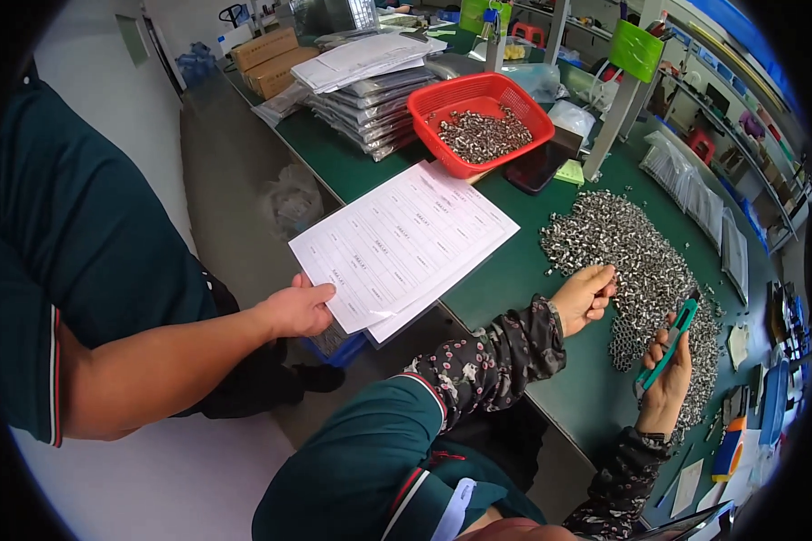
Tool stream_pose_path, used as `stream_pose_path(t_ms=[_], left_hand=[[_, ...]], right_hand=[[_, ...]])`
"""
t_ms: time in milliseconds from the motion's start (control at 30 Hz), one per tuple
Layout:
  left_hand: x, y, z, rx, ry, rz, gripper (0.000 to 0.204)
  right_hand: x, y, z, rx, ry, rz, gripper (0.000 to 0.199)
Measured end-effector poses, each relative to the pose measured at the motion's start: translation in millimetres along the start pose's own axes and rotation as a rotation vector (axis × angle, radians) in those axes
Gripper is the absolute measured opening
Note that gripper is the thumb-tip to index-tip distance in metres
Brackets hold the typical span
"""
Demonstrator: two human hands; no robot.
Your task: Inspecting and sorting small metal components at a factory workbench using a checklist and inspection tool.
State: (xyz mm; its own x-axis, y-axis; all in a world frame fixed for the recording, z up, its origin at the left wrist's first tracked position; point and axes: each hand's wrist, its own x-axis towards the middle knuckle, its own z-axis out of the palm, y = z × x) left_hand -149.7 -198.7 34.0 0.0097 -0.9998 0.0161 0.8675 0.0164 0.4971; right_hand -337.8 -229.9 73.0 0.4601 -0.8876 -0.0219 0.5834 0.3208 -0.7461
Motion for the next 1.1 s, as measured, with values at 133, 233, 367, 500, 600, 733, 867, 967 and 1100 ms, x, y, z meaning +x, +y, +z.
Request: stream_pose_path(t_ms=[133, 233, 367, 500, 600, 733, 867, 967, 1100], left_hand=[[-4.9, 5.6, -4.8, -0.028, -0.055, 0.094, 0.008], [-5.4, 11.7, -8.2, 0.01, -0.023, 0.083, 0.006], [-4.9, 15.5, -12.2, 0.047, -0.006, 0.062, 0.003], [-1.0, 14.0, -11.2, 0.107, 0.004, 0.047, 0.004], [1.2, 11.5, -8.7, 0.161, -0.005, 0.028, 0.008], [-0.8, 8.1, -7.6, 0.256, -0.012, 0.018, 0.009], [-1.2, 7.4, -6.5, 0.246, -0.045, 0.011, 0.009], [-1.5, 6.3, -5.4, 0.267, -0.059, 0.008, 0.008], [-2.0, 4.5, -4.9, 0.291, -0.044, -0.004, 0.009]], right_hand=[[-5.0, 3.4, 8.4, -0.118, 0.022, 0.024, 0.034], [-6.4, 8.0, 13.2, -0.442, -0.016, -0.064, 0.029], [-7.2, 14.2, 9.7, -0.889, -0.021, -0.146, 0.025], [-6.4, 20.1, 3.0, -1.093, -0.066, -0.206, 0.023], [-7.0, 21.9, 0.6, -1.171, -0.076, -0.237, 0.024], [-10.1, 20.4, 2.6, -1.217, -0.117, -0.286, 0.025], [-12.6, 18.2, 6.9, -1.282, -0.134, -0.265, 0.025], [-13.3, 18.3, 7.2, -1.264, -0.149, -0.268, 0.024], [-12.3, 19.5, 4.9, -1.28, -0.135, -0.301, 0.023]])
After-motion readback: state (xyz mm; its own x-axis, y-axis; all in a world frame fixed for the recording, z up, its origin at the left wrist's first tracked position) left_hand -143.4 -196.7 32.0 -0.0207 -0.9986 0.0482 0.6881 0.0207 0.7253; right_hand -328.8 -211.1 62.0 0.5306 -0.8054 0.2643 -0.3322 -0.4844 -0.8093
